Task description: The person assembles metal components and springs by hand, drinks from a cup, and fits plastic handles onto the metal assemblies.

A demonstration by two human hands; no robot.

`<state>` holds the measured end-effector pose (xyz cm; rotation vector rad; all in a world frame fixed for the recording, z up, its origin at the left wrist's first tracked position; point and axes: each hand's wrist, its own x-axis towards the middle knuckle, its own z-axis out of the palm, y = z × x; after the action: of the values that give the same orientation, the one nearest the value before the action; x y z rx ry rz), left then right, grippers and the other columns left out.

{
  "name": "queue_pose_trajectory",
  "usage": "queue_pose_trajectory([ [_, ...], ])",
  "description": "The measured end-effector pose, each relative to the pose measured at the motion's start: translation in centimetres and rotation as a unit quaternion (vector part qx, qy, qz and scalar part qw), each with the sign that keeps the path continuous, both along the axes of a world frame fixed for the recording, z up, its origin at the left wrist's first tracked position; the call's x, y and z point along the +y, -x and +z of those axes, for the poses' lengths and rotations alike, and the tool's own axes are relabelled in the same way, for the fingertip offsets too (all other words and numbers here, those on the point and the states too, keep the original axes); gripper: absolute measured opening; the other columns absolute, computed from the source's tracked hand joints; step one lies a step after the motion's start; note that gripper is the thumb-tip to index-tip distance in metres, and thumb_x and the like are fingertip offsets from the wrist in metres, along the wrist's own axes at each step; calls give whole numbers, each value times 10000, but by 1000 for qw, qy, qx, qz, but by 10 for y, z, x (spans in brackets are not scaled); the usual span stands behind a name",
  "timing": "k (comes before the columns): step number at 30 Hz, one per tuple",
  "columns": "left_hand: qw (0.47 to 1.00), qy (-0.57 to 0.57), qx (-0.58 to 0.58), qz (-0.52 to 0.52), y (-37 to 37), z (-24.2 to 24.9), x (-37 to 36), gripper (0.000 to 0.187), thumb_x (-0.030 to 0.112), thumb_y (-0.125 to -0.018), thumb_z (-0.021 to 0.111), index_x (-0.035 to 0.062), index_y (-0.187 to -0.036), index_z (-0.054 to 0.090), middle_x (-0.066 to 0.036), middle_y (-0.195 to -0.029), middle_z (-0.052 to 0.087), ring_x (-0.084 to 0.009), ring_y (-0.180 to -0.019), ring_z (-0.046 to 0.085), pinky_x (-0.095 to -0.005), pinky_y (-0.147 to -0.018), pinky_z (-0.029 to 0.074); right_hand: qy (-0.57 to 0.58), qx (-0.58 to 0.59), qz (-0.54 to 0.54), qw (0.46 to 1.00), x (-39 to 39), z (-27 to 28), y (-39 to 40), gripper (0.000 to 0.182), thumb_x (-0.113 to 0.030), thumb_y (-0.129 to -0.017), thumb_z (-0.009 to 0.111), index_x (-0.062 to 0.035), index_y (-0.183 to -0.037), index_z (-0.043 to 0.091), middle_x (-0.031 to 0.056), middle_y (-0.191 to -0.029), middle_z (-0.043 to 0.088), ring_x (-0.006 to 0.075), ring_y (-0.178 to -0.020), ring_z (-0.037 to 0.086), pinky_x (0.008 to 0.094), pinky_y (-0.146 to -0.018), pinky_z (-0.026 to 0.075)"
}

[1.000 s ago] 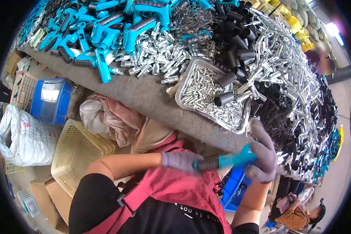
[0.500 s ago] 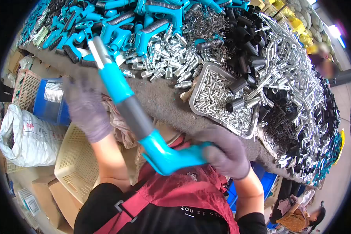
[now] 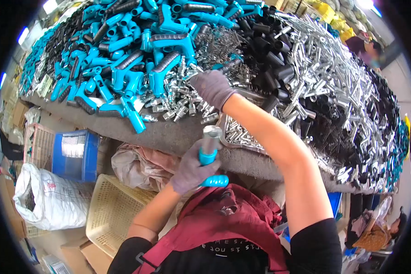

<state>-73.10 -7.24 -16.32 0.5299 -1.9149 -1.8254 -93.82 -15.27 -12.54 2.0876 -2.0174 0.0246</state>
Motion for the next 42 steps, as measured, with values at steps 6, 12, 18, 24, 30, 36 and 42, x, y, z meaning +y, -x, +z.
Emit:
queue_pose_trajectory([
  [6,981,-54,-70,-174,52,-8,7,387,363,-810,663,38,-1004,583,-54,-745,584,-163,-701,572,-327,-670,470,115,-550,-108,820,168,72,30,212,-187,-843,623,-27,-979,651,67,-791,663,83,-676,597,244,-642,495],
  [12,973,28,-52,-224,84,-7,45,471,433,-817,635,45,-1080,587,-156,-803,612,-293,-757,602,-377,-711,463,44,-442,-110,889,267,85,31,190,-167,-806,667,-44,-947,632,116,-786,639,226,-753,655,308,-675,503],
  [18,946,182,-67,-259,107,-3,70,441,400,-799,652,69,-1084,588,-169,-834,608,-323,-760,604,-379,-688,468,-5,-402,-60,913,309,66,44,238,-259,-805,664,-78,-954,627,127,-815,630,298,-816,634,366,-715,500],
  [24,922,266,-64,-273,118,-9,93,310,237,-768,708,65,-1005,610,-140,-828,639,-302,-768,637,-349,-666,490,-84,-349,-194,913,340,59,50,346,-329,-774,692,-40,-953,627,166,-841,623,310,-800,620,379,-699,490],
  [30,908,301,-57,-286,119,-11,96,351,245,-744,721,61,-1025,615,-150,-809,641,-315,-741,637,-363,-641,488,7,-436,-143,889,362,44,46,330,-322,-773,692,-44,-935,618,158,-808,617,320,-767,612,379,-683,485],
  [36,906,330,-38,-263,117,-8,99,396,317,-720,735,58,-998,624,-171,-757,624,-360,-705,620,-385,-605,485,-97,-317,-218,918,363,41,42,383,-393,-769,676,-54,-937,622,154,-793,611,336,-763,604,410,-673,470],
  [42,897,350,-58,-264,115,-11,99,389,389,-710,706,93,-952,628,-164,-797,619,-352,-760,613,-420,-649,471,-30,-401,-153,903,372,38,40,329,-345,-801,663,-58,-956,619,140,-841,621,305,-795,622,388,-703,489],
])
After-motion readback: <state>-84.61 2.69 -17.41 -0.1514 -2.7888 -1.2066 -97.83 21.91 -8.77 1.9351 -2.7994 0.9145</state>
